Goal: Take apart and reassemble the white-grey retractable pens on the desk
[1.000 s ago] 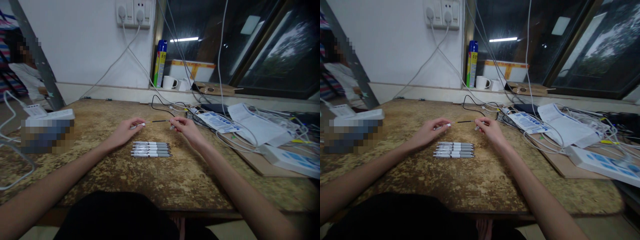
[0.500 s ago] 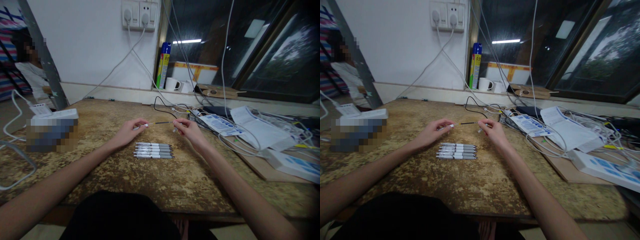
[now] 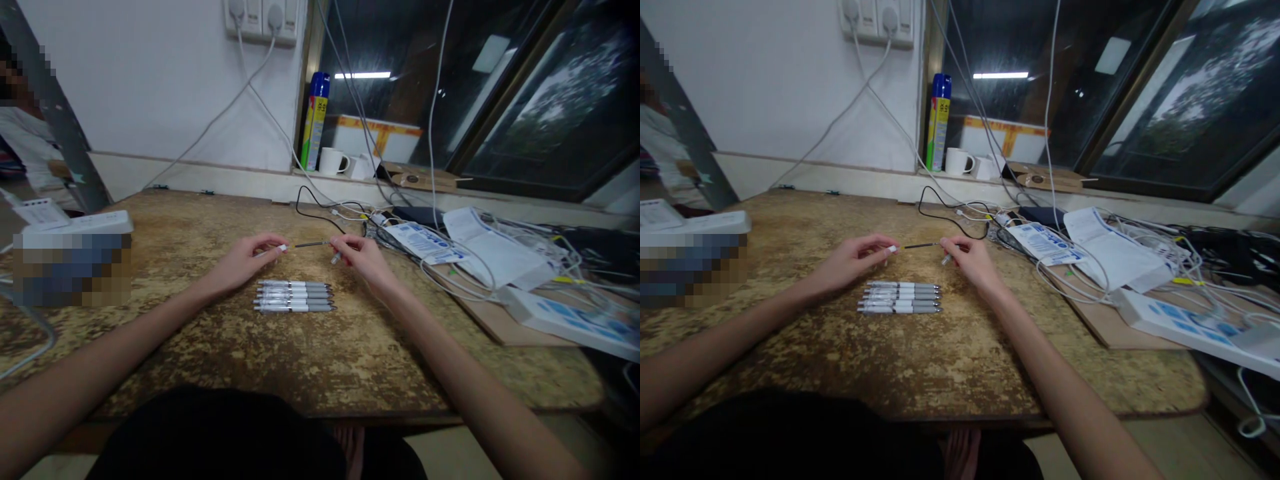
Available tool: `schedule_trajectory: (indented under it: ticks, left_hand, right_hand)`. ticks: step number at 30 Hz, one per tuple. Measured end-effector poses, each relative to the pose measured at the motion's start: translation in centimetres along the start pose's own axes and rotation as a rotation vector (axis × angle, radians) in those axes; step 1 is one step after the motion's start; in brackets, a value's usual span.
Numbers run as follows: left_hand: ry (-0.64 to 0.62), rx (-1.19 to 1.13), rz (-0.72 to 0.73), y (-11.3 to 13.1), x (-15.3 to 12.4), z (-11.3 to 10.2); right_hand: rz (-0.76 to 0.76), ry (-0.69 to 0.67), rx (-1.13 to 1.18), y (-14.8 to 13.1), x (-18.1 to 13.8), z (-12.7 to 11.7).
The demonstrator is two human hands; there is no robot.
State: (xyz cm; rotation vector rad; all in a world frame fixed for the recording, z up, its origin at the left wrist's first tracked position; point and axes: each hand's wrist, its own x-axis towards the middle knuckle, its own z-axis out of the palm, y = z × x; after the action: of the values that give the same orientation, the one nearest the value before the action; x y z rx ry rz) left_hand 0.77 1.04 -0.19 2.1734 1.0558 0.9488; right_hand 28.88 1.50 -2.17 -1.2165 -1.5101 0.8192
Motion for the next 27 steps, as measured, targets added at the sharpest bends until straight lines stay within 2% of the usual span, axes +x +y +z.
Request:
schedule_trajectory:
  ticks: [8,19,27]
  left_hand:
    - [-0.005,0.024,0.061,0.6,-0.4,0.2]
    - [0.041,0.102,0.042,1.3,-0.6,0.4]
    - [0.006,0.148,0.053,0.6,-0.5,0.2]
  right_hand:
    - [-0.231,-0.106,-0.121,-1.1,-1.2,1.9]
    - [-0.197,-0.164,-0.162,-0.7,-1.9,2.8]
    - [-0.264,-0.171,-0.151,-1.0,-1.8,2.8]
